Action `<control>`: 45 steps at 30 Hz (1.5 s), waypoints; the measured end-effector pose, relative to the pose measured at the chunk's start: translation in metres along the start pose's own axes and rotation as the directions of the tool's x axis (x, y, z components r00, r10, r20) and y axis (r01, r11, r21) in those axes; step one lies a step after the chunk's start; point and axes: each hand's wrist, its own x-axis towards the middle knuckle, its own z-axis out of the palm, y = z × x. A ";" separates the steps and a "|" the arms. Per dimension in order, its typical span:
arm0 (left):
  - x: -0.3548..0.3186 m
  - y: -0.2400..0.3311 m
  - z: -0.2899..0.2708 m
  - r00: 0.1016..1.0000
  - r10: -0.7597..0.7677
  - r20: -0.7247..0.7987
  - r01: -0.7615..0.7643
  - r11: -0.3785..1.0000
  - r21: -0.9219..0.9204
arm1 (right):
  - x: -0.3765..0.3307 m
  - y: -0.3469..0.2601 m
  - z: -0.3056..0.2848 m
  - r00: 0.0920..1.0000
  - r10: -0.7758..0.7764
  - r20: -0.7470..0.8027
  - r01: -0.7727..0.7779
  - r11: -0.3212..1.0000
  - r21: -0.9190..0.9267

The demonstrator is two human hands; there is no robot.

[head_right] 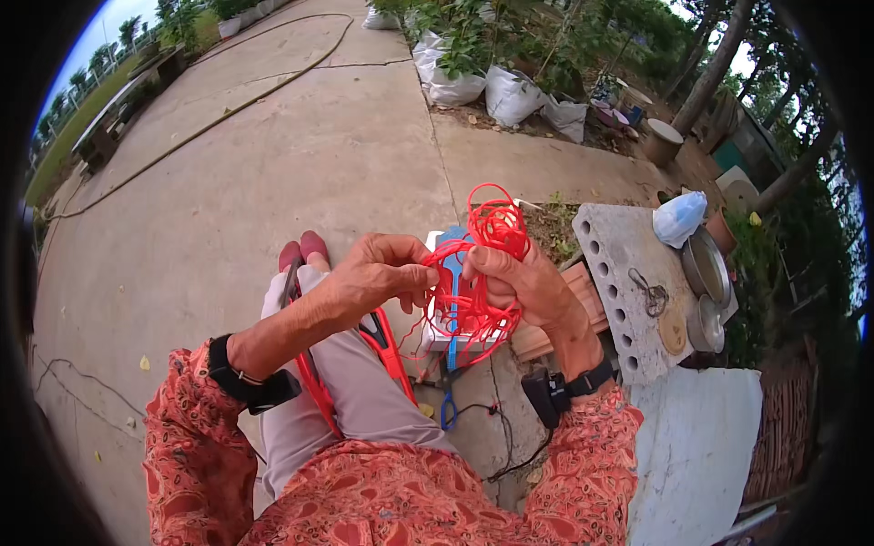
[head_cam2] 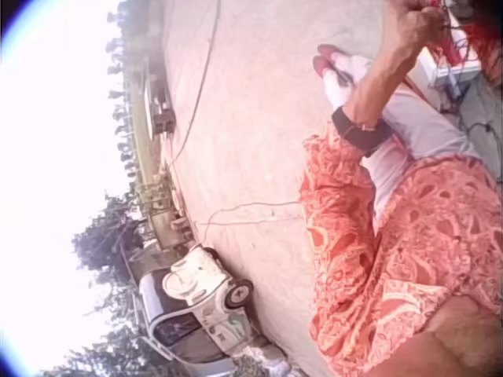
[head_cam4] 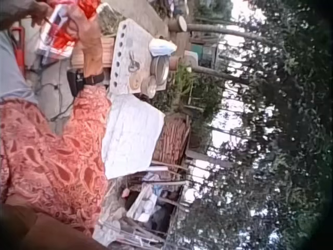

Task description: Winding and bundling long strands of red plastic rope around a specialized tool.

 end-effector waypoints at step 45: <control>-0.021 -0.002 0.032 0.908 0.049 -0.417 -0.032 0.998 0.047 | -0.057 0.022 0.043 0.999 -0.022 -0.048 0.029 0.989 0.142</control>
